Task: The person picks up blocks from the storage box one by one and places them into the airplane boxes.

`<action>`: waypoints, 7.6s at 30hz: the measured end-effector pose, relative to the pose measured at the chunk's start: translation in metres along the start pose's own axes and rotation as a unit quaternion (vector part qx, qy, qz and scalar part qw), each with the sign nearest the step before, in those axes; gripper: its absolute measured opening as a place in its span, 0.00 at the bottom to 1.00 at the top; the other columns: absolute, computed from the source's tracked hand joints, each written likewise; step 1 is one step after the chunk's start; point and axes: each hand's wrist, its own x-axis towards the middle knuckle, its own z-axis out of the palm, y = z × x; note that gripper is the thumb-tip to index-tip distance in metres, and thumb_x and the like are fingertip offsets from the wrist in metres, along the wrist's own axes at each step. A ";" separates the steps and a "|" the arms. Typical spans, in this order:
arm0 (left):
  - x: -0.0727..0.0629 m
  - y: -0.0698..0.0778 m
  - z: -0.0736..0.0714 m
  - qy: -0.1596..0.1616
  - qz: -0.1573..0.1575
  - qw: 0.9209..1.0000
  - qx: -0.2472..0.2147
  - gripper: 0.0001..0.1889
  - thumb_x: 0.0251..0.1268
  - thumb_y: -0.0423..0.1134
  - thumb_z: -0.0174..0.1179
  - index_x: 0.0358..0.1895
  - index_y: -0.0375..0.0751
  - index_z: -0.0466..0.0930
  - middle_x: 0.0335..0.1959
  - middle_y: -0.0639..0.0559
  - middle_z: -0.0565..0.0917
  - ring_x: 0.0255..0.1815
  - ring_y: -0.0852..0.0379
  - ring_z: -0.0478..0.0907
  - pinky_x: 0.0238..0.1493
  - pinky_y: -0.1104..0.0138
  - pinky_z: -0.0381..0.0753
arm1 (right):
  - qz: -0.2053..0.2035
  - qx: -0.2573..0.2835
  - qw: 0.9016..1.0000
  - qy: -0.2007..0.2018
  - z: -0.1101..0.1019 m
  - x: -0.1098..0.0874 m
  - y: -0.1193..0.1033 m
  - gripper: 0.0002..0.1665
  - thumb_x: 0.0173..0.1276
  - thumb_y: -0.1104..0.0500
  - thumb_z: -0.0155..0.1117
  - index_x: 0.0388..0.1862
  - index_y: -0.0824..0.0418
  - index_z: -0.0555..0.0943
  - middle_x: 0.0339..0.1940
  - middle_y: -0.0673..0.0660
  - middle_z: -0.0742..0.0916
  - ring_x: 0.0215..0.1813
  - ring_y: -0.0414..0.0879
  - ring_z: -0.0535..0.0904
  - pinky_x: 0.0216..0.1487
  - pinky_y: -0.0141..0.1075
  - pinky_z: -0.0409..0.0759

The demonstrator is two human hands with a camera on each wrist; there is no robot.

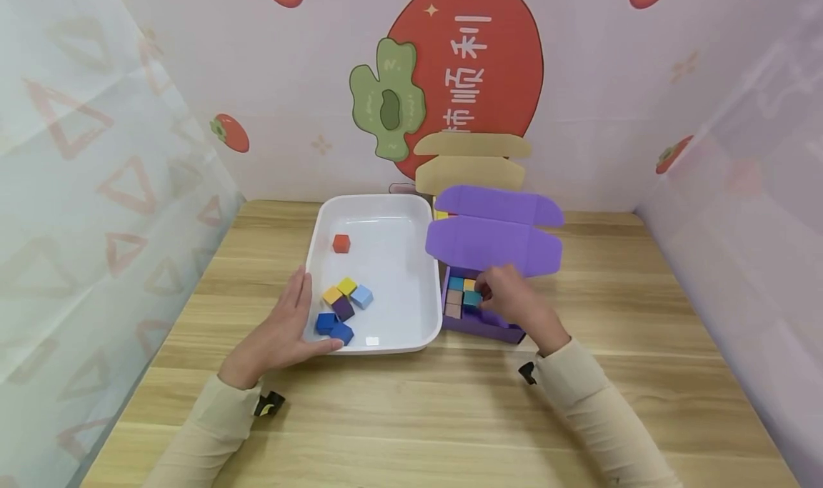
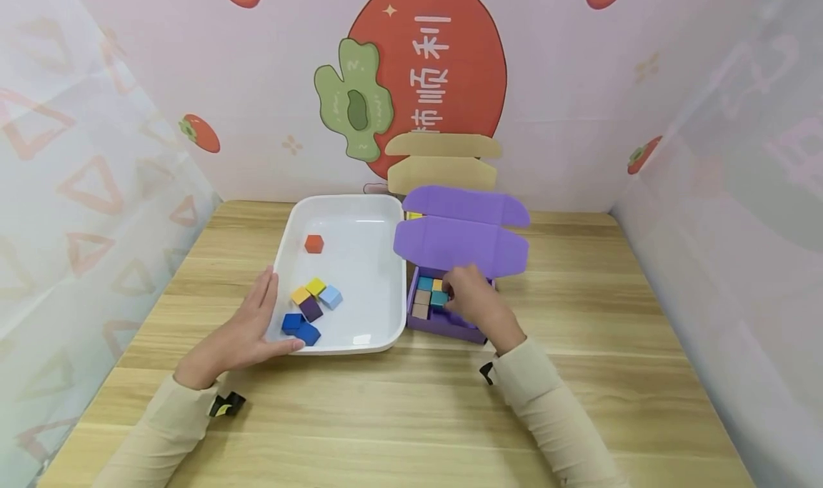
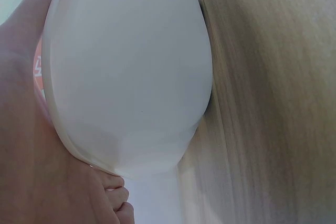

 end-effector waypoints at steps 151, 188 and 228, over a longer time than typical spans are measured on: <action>0.001 -0.001 -0.001 -0.003 0.006 1.000 0.001 0.73 0.57 0.80 0.62 0.86 0.34 0.27 0.88 0.39 0.25 0.90 0.35 0.30 0.83 0.34 0.51 | 0.099 0.129 0.986 -0.039 -0.003 -0.014 0.001 0.06 0.65 0.61 0.78 0.37 0.62 0.88 0.35 0.55 0.91 0.38 0.45 0.86 0.43 0.38 0.87; 0.005 0.004 -0.009 -0.009 0.022 1.000 -0.013 0.78 0.50 0.76 0.71 0.84 0.26 0.31 0.87 0.30 0.31 0.88 0.28 0.34 0.79 0.31 0.57 | -0.072 0.075 0.992 -0.068 0.110 0.063 -0.163 0.13 0.61 0.53 0.84 0.35 0.61 0.92 0.21 0.46 0.85 0.25 0.39 0.76 0.23 0.26 0.72; 0.017 -0.002 -0.006 0.007 0.029 1.000 0.003 0.85 0.40 0.81 0.72 0.84 0.29 0.27 0.87 0.32 0.26 0.89 0.32 0.30 0.82 0.33 0.53 | 0.008 0.144 0.988 0.059 -0.031 -0.009 -0.013 0.19 0.65 0.67 0.74 0.55 0.71 0.87 0.51 0.67 0.92 0.50 0.57 0.92 0.51 0.45 0.92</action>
